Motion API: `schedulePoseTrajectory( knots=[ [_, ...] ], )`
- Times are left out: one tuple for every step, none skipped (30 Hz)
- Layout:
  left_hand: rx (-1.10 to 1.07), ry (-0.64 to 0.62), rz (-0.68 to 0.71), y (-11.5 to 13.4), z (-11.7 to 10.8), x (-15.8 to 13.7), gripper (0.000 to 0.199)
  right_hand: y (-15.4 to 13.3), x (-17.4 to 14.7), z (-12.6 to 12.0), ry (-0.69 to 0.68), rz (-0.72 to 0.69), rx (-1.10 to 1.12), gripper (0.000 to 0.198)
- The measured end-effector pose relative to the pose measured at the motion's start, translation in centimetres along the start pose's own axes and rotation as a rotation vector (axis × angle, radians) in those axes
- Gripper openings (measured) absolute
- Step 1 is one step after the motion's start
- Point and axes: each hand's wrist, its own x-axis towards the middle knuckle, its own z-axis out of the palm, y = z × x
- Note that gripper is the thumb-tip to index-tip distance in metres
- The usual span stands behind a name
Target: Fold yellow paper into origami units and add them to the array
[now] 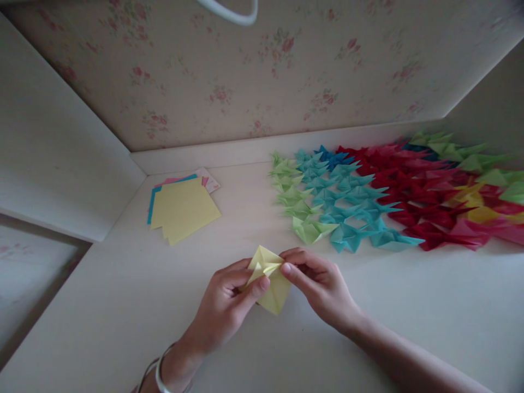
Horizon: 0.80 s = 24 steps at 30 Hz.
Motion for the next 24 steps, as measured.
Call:
schedulePoseTrajectory(
  knots=[
    [-0.021, -0.001, -0.011, 0.0, 0.2, -0.1, 0.03, 0.1, -0.1, 0.1, 0.013, 0.004, 0.009, 0.015],
    [-0.04, 0.008, -0.024, 0.0, 0.4, -0.2, 0.03, 0.1, -0.1, 0.3, 0.023, 0.009, 0.017, 0.016],
    [-0.055, 0.02, -0.035, -0.1, 0.6, -0.3, 0.031, 0.2, -0.2, 0.4, 0.029, 0.014, 0.021, 0.018],
    [-0.065, 0.035, -0.041, -0.2, 0.8, -0.3, 0.03, 0.2, -0.3, 0.5, 0.031, 0.018, 0.019, 0.019],
    [-0.072, 0.052, -0.044, -0.3, 0.9, -0.4, 0.029, 0.1, -0.3, 0.6, 0.031, 0.021, 0.012, 0.02],
    [-0.075, 0.07, -0.047, -0.4, 1.0, -0.4, 0.028, 0.1, -0.3, 0.7, 0.025, 0.023, -0.004, 0.02],
    [-0.074, 0.086, -0.051, -0.5, 1.1, -0.4, 0.027, 0.0, -0.3, 0.7, 0.014, 0.025, -0.026, 0.021],
    [-0.066, 0.099, -0.056, -0.6, 1.2, -0.3, 0.026, -0.1, -0.3, 0.8, 0.0, 0.029, -0.051, 0.021],
    [-0.052, 0.111, -0.059, -0.6, 1.2, -0.3, 0.026, -0.2, -0.3, 0.8, -0.012, 0.034, -0.073, 0.021],
    [-0.034, 0.117, -0.058, -0.7, 1.2, -0.2, 0.027, -0.2, -0.3, 0.8, -0.024, 0.041, -0.087, 0.021],
    [-0.013, 0.116, -0.054, -0.7, 1.2, -0.1, 0.028, -0.3, -0.3, 0.7, -0.033, 0.049, -0.093, 0.021],
    [0.01, 0.11, -0.047, -0.7, 1.2, 0.0, 0.029, -0.3, -0.3, 0.7, -0.036, 0.052, -0.09, 0.021],
    [0.032, 0.106, -0.038, -0.7, 1.2, 0.1, 0.029, -0.3, -0.3, 0.7, -0.032, 0.053, -0.08, 0.021],
    [0.053, 0.104, -0.03, -0.7, 1.2, 0.1, 0.029, -0.3, -0.2, 0.7, -0.022, 0.052, -0.067, 0.021],
    [0.072, 0.106, -0.027, -0.7, 1.2, 0.1, 0.03, -0.2, -0.2, 0.7, -0.011, 0.052, -0.053, 0.022],
    [0.089, 0.116, -0.03, -0.7, 1.2, 0.1, 0.03, -0.2, -0.2, 0.8, 0.003, 0.055, -0.04, 0.023],
    [0.103, 0.13, -0.038, -0.7, 1.2, 0.1, 0.03, -0.2, -0.2, 0.8, 0.017, 0.063, -0.028, 0.023],
    [0.109, 0.144, -0.046, -0.7, 1.2, 0.0, 0.027, -0.2, -0.2, 0.8, 0.03, 0.075, -0.016, 0.023],
    [0.106, 0.156, -0.053, -0.7, 1.3, -0.1, 0.025, -0.1, -0.2, 0.9, 0.043, 0.092, -0.007, 0.024],
    [0.095, 0.17, -0.055, -0.8, 1.3, -0.2, 0.024, -0.1, -0.3, 0.9, 0.056, 0.109, 0.003, 0.024],
    [0.079, 0.187, -0.054, -0.9, 1.3, -0.3, 0.026, -0.1, -0.3, 1.0, 0.073, 0.128, 0.011, 0.024],
    [0.064, 0.206, -0.053, -1.0, 1.3, -0.4, 0.03, -0.1, -0.3, 1.1, 0.096, 0.144, 0.019, 0.024],
    [0.055, 0.225, -0.055, -1.2, 1.3, -0.5, 0.033, 0.0, -0.3, 1.1, 0.122, 0.155, 0.027, 0.024],
    [0.053, 0.244, -0.061, -1.3, 1.3, -0.6, 0.036, 0.1, -0.4, 1.2, 0.149, 0.158, 0.034, 0.023]
  ],
)
